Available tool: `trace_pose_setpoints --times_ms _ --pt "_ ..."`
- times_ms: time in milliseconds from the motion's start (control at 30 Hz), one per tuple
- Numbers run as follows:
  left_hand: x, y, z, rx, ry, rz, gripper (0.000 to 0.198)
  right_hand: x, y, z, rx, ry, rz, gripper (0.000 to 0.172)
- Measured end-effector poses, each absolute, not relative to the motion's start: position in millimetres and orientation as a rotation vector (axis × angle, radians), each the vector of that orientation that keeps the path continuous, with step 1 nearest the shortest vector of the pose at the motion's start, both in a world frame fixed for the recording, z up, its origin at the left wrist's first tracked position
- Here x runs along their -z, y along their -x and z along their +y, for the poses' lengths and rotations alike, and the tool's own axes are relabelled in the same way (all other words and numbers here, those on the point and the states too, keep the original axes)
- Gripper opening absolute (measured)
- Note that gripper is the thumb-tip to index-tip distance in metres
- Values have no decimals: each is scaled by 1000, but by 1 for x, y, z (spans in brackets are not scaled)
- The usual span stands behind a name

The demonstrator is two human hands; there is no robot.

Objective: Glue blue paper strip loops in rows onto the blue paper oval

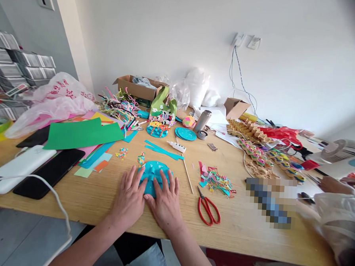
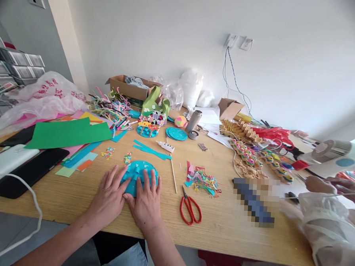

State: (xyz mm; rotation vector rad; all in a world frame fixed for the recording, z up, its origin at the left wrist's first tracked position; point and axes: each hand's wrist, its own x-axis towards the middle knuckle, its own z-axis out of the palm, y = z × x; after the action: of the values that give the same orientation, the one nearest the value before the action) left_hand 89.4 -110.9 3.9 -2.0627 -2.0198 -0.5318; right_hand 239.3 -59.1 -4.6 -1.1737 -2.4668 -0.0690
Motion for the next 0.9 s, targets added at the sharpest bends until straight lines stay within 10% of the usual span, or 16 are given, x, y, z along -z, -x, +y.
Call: trace_pose_setpoints --times_ms 900 --pt "-2 -83 -111 653 2074 -2014 45 5 -240 -59 24 1186 -2456 55"
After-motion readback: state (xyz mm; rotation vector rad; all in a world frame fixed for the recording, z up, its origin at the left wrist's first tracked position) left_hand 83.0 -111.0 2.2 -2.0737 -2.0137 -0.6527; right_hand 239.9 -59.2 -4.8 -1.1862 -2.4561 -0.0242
